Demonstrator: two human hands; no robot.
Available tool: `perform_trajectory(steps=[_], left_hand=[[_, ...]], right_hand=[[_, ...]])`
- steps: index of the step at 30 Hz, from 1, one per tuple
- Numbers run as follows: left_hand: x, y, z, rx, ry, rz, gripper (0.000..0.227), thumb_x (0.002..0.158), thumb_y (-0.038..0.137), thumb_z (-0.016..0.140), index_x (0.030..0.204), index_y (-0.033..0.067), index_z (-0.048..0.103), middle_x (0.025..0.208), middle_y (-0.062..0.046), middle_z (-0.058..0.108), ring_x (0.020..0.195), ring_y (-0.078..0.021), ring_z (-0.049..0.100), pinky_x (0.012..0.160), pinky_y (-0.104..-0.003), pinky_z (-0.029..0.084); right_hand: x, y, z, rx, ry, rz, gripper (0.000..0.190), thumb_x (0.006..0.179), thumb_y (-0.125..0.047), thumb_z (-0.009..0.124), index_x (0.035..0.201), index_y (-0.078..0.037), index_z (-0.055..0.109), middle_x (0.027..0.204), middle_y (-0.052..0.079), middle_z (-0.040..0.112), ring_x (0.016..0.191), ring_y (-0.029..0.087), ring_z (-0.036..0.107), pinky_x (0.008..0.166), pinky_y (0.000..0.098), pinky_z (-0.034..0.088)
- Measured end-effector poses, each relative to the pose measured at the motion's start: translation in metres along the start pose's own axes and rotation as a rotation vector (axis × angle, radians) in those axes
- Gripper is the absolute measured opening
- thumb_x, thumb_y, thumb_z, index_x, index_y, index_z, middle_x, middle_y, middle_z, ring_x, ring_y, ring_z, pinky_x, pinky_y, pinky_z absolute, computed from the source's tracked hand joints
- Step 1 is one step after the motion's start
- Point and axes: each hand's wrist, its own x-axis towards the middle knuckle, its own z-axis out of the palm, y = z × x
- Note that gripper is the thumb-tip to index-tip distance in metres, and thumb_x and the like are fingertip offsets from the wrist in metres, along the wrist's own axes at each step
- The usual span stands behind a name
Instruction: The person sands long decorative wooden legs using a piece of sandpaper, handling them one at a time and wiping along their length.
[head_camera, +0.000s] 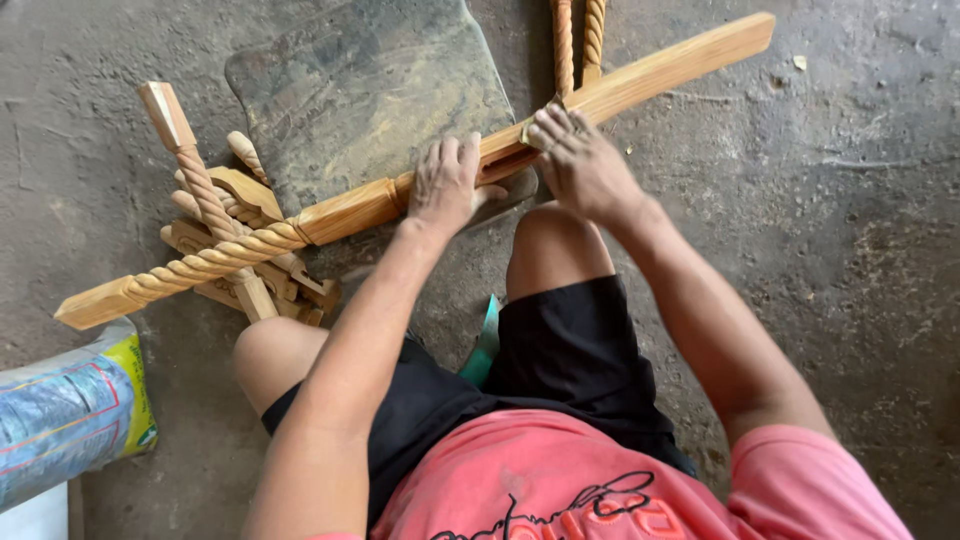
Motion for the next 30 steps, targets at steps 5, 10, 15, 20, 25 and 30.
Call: perform_trajectory(steps=[5,10,15,20,25,30], left_hand=[[-0.014,0.001,0.009,-0.054,0.12,0.015,0.077,0.08,0.046,0.086,0.132,-0.0005,0.053,0.104,-0.014,0.057,0.099,-0.0276,0.057,0.091,-0.044,0.047],[0.017,-0.021,0.024,-0.047,0.009,0.055,0.065,0.078,0.05,0.088,0.108,0.0023,0.054,0.099,-0.014,0.057,0.094,-0.0266,0.056,0.088,-0.041,0.049],[0.015,-0.013,0.024,0.094,0.0,0.023,0.045,0.085,0.033,0.08,0.112,0.0055,0.057,0.105,-0.01,0.058,0.094,-0.0216,0.057,0.081,-0.034,0.05],[0.015,-0.006,0.012,0.031,0.107,0.024,0.061,0.091,0.063,0.069,0.1,0.0033,0.056,0.094,-0.013,0.056,0.088,-0.0267,0.057,0.075,-0.041,0.05],[0.016,-0.005,0.004,-0.016,0.071,0.013,0.059,0.091,0.061,0.072,0.097,0.0043,0.055,0.092,-0.012,0.055,0.088,-0.027,0.056,0.075,-0.041,0.05],[0.011,-0.001,0.0,0.017,0.12,-0.005,0.058,0.088,0.06,0.073,0.096,0.0061,0.054,0.091,-0.011,0.053,0.088,-0.0273,0.055,0.078,-0.042,0.05]], right_hand=[[-0.025,0.088,-0.022,-0.237,-0.071,0.28,0.038,0.125,-0.011,0.031,0.141,0.008,0.059,0.158,0.023,0.051,0.155,0.034,0.038,0.135,0.0496,0.026],[0.011,0.063,0.005,-0.015,-0.047,0.445,0.035,0.116,-0.006,0.034,0.137,-0.003,0.062,0.144,0.019,0.057,0.143,0.03,0.048,0.126,0.0375,0.035],[0.014,0.012,0.007,0.011,0.012,-0.177,0.037,0.103,-0.014,0.047,0.136,-0.002,0.059,0.148,0.018,0.053,0.14,0.03,0.047,0.118,0.0459,0.033],[0.036,0.098,-0.024,0.293,-0.374,0.872,0.042,0.121,-0.024,0.022,0.149,-0.005,0.047,0.156,0.022,0.049,0.145,0.029,0.043,0.128,0.0398,0.028],[0.021,0.026,0.021,-1.204,-0.136,0.06,0.03,0.115,-0.002,0.045,0.14,0.009,0.057,0.134,0.03,0.062,0.125,0.036,0.064,0.111,0.0419,0.054],[0.032,0.138,-0.05,0.082,-0.184,0.727,0.033,0.115,-0.012,0.033,0.129,0.0,0.06,0.123,0.021,0.066,0.109,0.035,0.068,0.094,0.0421,0.056]])
